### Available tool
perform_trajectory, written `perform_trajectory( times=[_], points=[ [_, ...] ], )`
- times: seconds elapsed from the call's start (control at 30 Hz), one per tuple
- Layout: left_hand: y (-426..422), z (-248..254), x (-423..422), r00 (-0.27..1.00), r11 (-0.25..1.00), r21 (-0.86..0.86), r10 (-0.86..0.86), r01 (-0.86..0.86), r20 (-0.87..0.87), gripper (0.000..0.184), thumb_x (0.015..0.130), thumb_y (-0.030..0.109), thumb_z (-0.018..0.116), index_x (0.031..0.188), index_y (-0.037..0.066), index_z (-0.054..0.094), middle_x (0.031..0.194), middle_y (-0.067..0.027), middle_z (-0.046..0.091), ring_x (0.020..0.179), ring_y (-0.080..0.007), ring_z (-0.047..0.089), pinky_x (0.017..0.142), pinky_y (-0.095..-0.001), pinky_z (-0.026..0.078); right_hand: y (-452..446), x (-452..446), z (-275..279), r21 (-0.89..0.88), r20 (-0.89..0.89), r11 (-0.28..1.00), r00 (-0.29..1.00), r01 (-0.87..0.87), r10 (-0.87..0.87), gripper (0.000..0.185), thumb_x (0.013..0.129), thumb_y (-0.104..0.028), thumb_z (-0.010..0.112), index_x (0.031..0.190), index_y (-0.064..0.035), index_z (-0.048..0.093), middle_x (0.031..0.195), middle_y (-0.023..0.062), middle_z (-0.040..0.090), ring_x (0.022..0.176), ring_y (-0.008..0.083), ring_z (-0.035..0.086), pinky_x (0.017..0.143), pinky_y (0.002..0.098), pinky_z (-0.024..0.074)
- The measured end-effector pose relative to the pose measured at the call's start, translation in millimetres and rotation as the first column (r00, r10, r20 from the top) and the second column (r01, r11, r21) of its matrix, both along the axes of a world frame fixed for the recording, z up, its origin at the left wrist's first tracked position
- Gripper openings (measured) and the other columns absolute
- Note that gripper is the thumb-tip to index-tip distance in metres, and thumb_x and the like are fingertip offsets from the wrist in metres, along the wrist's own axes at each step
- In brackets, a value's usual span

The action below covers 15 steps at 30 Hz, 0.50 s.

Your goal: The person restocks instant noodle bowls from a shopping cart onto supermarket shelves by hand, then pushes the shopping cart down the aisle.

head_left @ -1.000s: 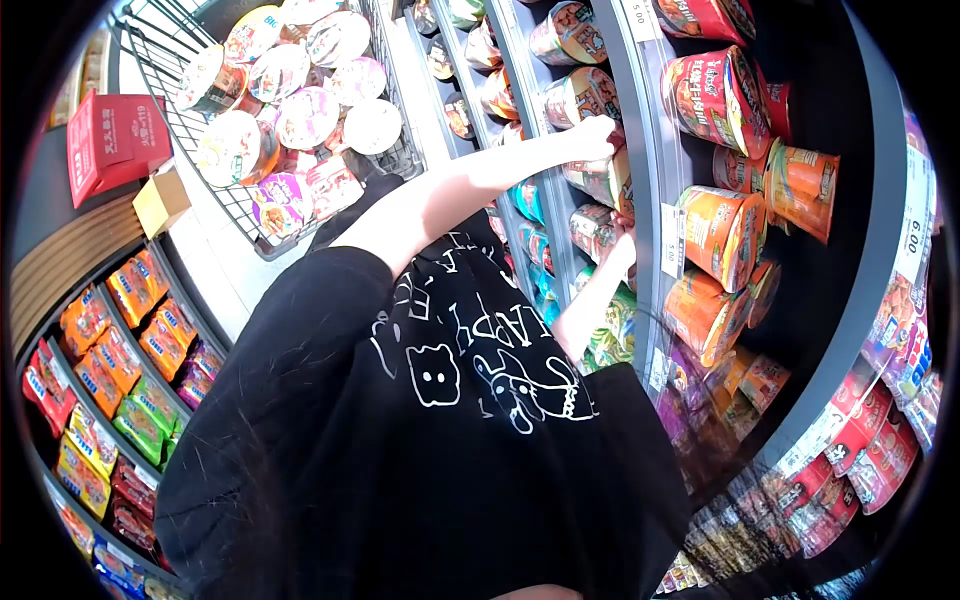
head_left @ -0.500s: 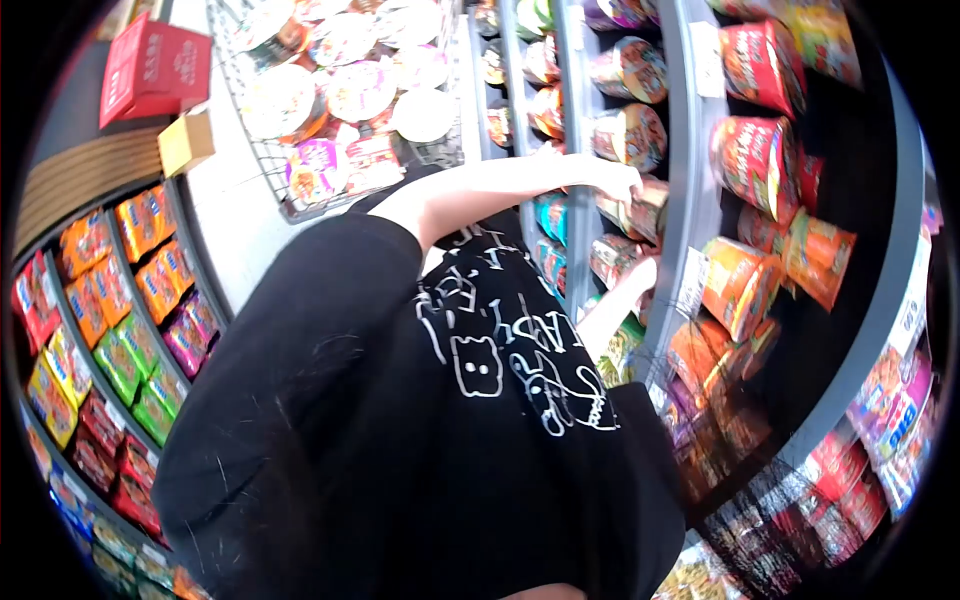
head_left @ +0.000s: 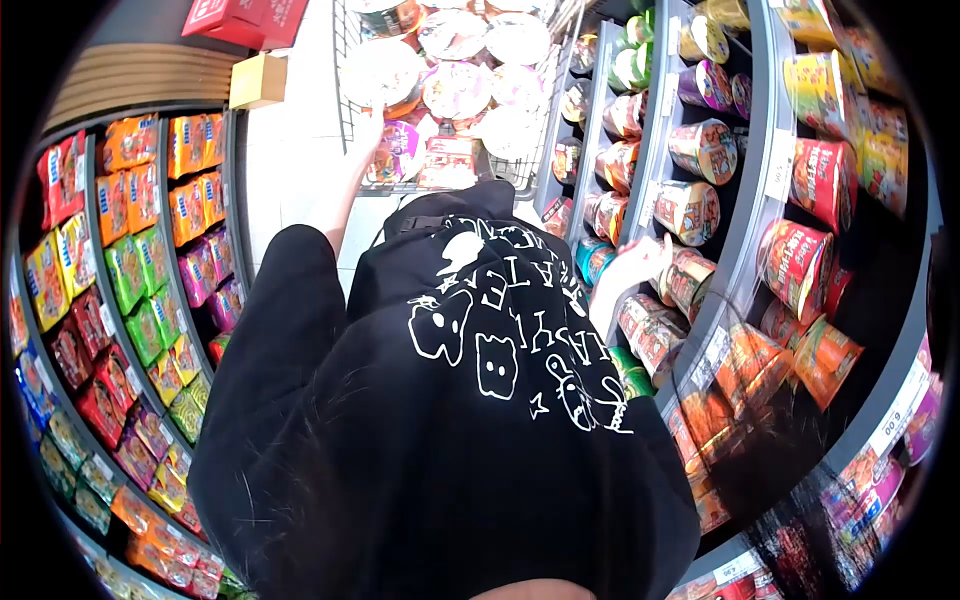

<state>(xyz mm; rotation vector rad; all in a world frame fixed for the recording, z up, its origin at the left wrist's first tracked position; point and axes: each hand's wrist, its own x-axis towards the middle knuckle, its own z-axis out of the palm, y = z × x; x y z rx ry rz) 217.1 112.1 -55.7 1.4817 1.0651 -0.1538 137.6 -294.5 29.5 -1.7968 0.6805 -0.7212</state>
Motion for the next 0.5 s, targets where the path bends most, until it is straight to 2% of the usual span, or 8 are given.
perform_trajectory(
  times=[0.17,0.2,0.27,0.3,0.33,0.43,0.47,0.5],
  points=[
    [13.2,-30.9,-4.6,0.981,0.994,0.030,0.098,-0.104,0.165,0.043,0.079,0.040,0.048,0.092,0.000,0.051,0.075,-0.0064,0.054,0.067,-0.0154,0.053,0.052,-0.0267,0.045,75.7,49.1,44.5,0.302,-0.115,0.891,0.915,-0.339,0.387,0.030,0.079,-0.002,0.039,0.109,-0.0019,0.037,0.063,0.0034,0.042,0.046,0.0083,0.037,0.043,0.0170,0.0321],
    [11.4,-35.6,-5.7,0.977,0.994,0.034,0.095,-0.103,0.188,0.042,0.079,0.039,0.048,0.091,0.000,0.051,0.075,-0.0062,0.054,0.067,-0.0151,0.053,0.052,-0.0265,0.044,67.9,53.5,9.1,0.199,-0.177,0.895,0.883,-0.400,0.434,0.027,0.080,-0.003,0.039,0.106,0.0002,0.039,0.069,0.0062,0.048,0.050,0.0142,0.045,0.050,0.0230,0.0406],
    [7.3,-41.0,-6.1,0.967,0.994,0.057,0.078,-0.095,0.243,0.039,0.079,0.037,0.048,0.090,0.000,0.051,0.074,-0.0059,0.054,0.066,-0.0146,0.053,0.052,-0.0261,0.044,57.8,63.7,-43.3,-0.200,-0.330,0.833,0.836,-0.516,0.438,0.032,0.081,-0.005,0.040,0.113,-0.0052,0.037,0.065,0.0014,0.044,0.047,0.0061,0.038,0.042,0.0168,0.0326],
    [4.3,-43.8,-9.8,0.961,0.994,0.065,0.069,-0.090,0.267,0.038,0.079,0.036,0.048,0.090,0.000,0.051,0.073,-0.0057,0.054,0.066,-0.0143,0.052,0.052,-0.0259,0.044,66.0,65.6,-31.1,0.229,-0.187,0.838,0.822,-0.496,0.538,0.033,0.081,-0.005,0.040,0.114,-0.0052,0.036,0.067,0.0012,0.044,0.049,0.0059,0.038,0.043,0.0166,0.0328],
    [-0.4,-47.3,-12.8,0.957,0.993,0.078,0.060,-0.085,0.285,0.037,0.079,0.035,0.048,0.089,0.000,0.051,0.073,-0.0055,0.054,0.065,-0.0141,0.052,0.052,-0.0257,0.043,73.4,62.1,-19.0,0.614,-0.001,0.640,0.811,-0.461,0.585,0.034,0.081,-0.005,0.039,0.114,-0.0052,0.036,0.068,0.0011,0.044,0.051,0.0057,0.038,0.044,0.0164,0.0330],
    [-4.2,-42.4,-26.8,0.936,0.991,0.094,0.056,-0.094,0.349,0.033,0.080,0.032,0.049,0.088,0.001,0.051,0.072,-0.0049,0.054,0.065,-0.0133,0.051,0.052,-0.0250,0.043,80.7,60.6,-46.6,0.627,0.199,0.342,0.569,-0.700,0.798,0.034,0.081,-0.011,0.045,0.114,-0.0047,0.040,0.070,-0.0018,0.042,0.056,0.0050,0.039,0.049,0.0162,0.0340],
    [-7.6,-40.3,-29.9,0.929,0.991,0.096,0.053,-0.094,0.366,0.032,0.080,0.031,0.049,0.088,0.001,0.051,0.072,-0.0047,0.053,0.064,-0.0130,0.051,0.052,-0.0248,0.042,77.5,58.8,-54.5,0.408,-0.103,0.543,0.553,-0.734,0.827,0.032,0.080,-0.012,0.049,0.111,-0.0050,0.042,0.067,-0.0024,0.044,0.055,0.0053,0.040,0.049,0.0163,0.0349],
    [-7.9,-35.6,-33.2,0.923,0.991,0.091,0.056,-0.098,0.381,0.030,0.080,0.031,0.049,0.087,0.001,0.051,0.071,-0.0045,0.053,0.064,-0.0128,0.051,0.052,-0.0246,0.042,80.7,58.5,-49.0,0.622,-0.021,0.442,0.550,-0.647,0.835,0.031,0.079,-0.010,0.052,0.108,-0.0045,0.043,0.067,-0.0021,0.048,0.056,0.0053,0.044,0.049,0.0166,0.0363]
  ],
)
